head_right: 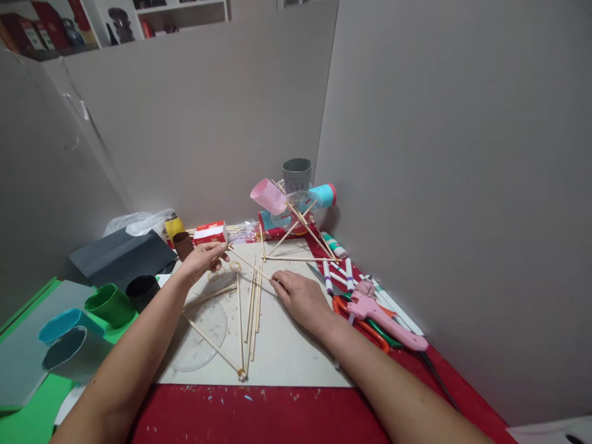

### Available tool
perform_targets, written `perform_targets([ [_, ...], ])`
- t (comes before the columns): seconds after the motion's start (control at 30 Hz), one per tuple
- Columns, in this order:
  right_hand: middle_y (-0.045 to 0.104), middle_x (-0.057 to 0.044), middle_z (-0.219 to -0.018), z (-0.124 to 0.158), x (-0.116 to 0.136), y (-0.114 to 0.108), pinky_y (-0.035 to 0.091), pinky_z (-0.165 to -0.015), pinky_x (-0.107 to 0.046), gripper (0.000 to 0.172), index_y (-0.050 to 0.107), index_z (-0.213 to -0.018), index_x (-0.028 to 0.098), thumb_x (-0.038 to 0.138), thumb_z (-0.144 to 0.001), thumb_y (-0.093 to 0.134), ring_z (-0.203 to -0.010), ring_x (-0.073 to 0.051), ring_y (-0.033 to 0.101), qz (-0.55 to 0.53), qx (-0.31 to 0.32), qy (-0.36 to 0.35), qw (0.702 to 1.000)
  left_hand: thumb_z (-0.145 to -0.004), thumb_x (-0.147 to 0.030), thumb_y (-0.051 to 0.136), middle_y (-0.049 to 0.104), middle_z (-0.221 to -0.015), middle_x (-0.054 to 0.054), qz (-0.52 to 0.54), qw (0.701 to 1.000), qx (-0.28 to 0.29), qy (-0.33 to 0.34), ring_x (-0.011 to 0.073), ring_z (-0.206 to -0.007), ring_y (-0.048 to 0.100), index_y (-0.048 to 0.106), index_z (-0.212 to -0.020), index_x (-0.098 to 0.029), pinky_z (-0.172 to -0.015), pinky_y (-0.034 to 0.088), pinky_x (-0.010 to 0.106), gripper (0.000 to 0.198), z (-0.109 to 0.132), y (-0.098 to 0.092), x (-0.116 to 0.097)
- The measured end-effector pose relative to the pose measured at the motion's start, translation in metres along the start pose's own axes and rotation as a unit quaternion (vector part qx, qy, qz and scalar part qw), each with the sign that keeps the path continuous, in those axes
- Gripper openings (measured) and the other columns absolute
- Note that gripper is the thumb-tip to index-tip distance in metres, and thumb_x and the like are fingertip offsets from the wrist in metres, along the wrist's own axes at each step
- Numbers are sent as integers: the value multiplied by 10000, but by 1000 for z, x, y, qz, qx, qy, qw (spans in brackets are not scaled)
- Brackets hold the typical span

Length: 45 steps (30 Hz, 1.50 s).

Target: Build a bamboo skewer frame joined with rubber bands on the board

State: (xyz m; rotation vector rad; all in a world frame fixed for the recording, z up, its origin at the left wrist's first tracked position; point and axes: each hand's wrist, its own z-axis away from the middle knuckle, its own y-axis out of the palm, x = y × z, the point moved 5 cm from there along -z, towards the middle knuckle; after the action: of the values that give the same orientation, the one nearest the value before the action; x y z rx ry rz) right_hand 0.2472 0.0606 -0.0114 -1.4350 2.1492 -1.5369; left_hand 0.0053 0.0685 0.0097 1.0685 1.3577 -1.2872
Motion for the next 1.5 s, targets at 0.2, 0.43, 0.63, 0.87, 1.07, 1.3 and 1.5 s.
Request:
perform_targets([
  [0.2,677,-62,-841,0,-1,1,451,-708,-324,244,609,-869,219,297,-955,395,-788,-218,632,2,-3,-5,1000,-803,-517,621,501,-569,-18,4,1000,8,0,30,-388,289,599,-767,-158,-397,157,212,362,2,4,-4],
  [0.43,662,-108,-982,4,15,-28,455,-759,-342,205,600,-1051,181,299,-936,479,-884,-240,611,9,-181,-27,983,-809,-490,618,386,-493,-57,19,999,-46,-13,30,-377,238,591,-751,-163,-395,138,203,333,0,-2,-3],
  [0.63,660,-60,-875,16,52,-5,432,-708,-279,193,613,-1029,179,264,-956,456,-781,-173,607,-52,-11,-115,992,-784,-464,637,512,-521,-25,24,994,-106,11,32,-361,309,597,-698,-140,-364,182,199,338,-1,-10,-6],
  [0.87,604,-39,-867,23,72,38,325,-602,-269,205,627,-911,207,355,-945,489,-733,-163,568,60,208,-133,967,-706,-411,700,621,-627,26,70,990,-122,16,25,-374,346,606,-677,-112,-368,212,191,315,3,-9,-15],
  [1.07,619,-31,-835,21,69,40,290,-596,-278,165,571,-855,194,329,-924,508,-724,-166,580,95,214,-104,967,-718,-370,693,617,-615,13,121,986,-111,-1,24,-380,349,621,-698,-109,-372,214,180,271,4,-10,-15],
  [1.3,631,-56,-903,22,77,38,281,-561,-294,100,554,-954,195,245,-901,486,-727,-189,620,145,204,-49,967,-721,-317,688,617,-608,-3,172,979,-104,-32,20,-370,343,625,-752,-115,-372,193,166,214,1,-11,-10],
  [1.5,664,-78,-835,25,84,38,257,-521,-308,187,567,-1013,177,146,-877,442,-684,-227,649,191,227,-11,955,-726,-272,677,609,-594,-7,201,972,-111,-40,17,-362,364,633,-773,-106,-370,192,152,178,2,-9,-10],
])
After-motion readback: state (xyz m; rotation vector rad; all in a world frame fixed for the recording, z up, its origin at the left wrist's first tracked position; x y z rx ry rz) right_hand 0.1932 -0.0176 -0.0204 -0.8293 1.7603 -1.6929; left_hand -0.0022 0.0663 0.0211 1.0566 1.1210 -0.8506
